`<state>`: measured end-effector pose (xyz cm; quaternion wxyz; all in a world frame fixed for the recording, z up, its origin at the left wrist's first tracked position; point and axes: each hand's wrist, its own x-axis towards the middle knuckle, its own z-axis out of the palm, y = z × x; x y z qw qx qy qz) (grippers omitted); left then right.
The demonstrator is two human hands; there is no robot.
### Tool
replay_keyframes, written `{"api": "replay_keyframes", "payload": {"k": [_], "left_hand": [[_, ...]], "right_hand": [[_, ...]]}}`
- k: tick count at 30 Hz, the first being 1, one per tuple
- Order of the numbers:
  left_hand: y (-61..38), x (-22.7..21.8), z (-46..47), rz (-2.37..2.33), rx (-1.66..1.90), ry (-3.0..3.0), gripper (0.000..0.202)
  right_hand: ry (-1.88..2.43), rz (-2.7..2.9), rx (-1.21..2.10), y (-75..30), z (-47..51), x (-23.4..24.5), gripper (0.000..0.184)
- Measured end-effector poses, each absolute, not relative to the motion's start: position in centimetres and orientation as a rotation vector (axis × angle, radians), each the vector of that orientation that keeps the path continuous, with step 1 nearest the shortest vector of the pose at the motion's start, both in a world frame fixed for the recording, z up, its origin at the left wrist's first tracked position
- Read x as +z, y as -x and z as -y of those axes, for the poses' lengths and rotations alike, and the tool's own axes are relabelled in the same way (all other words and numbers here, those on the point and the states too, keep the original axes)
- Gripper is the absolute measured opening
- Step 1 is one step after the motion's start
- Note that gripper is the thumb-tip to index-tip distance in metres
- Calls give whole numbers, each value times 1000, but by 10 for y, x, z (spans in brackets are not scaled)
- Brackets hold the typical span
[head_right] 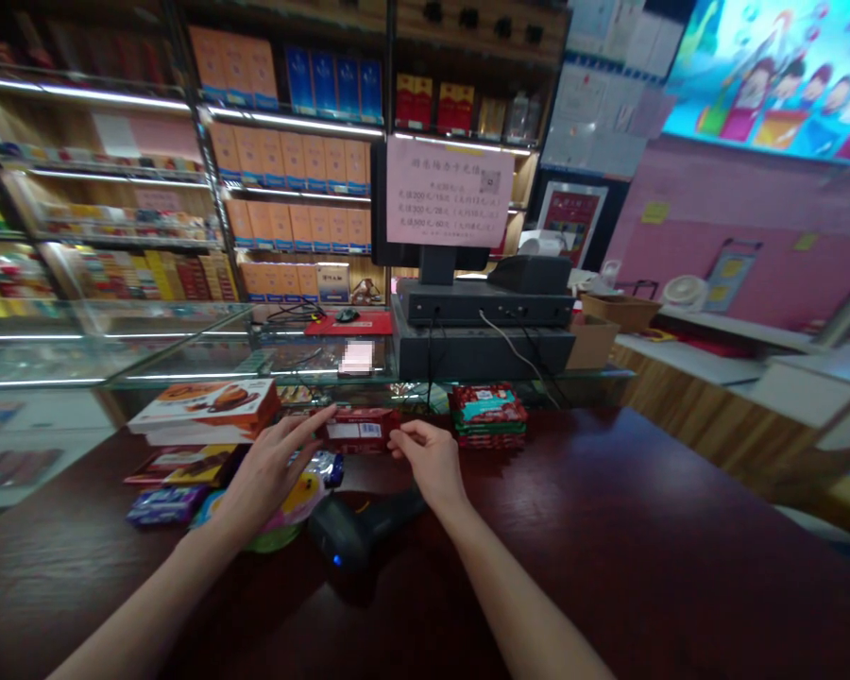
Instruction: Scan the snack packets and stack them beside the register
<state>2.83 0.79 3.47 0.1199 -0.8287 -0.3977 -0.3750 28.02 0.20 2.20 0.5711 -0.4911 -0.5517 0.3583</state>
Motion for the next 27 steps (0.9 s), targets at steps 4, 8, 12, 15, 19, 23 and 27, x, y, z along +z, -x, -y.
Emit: {"api": "replay_keyframes", "payload": {"k": [4,8,12,15,19,23,27], "left_hand": [[-29,37,-7,1126,-1232,2329,40],[-29,39,-8,1076,-1228,2249,30],[-28,45,-9,1023,-1192,2296,21],[-29,50,-12,945,-1140,2325,21],[-32,55,-17,861,-1090,2334,23],[-42,57,-23,764,-1058,2381,24],[-59,62,-28,643,-1061,2407,25]], "right_hand": [[1149,1293,826,-283,-3,22,23],[1136,1349,797,-289,-2,26,24],[1140,1478,802,-300,4,36,34],[1130,1634,777,-313,10,44,48],[1111,1769,794,-331,14,50,77],[1186,1760,676,-344,16,52,75],[1248,1715,588,-356,20,55,64]]}}
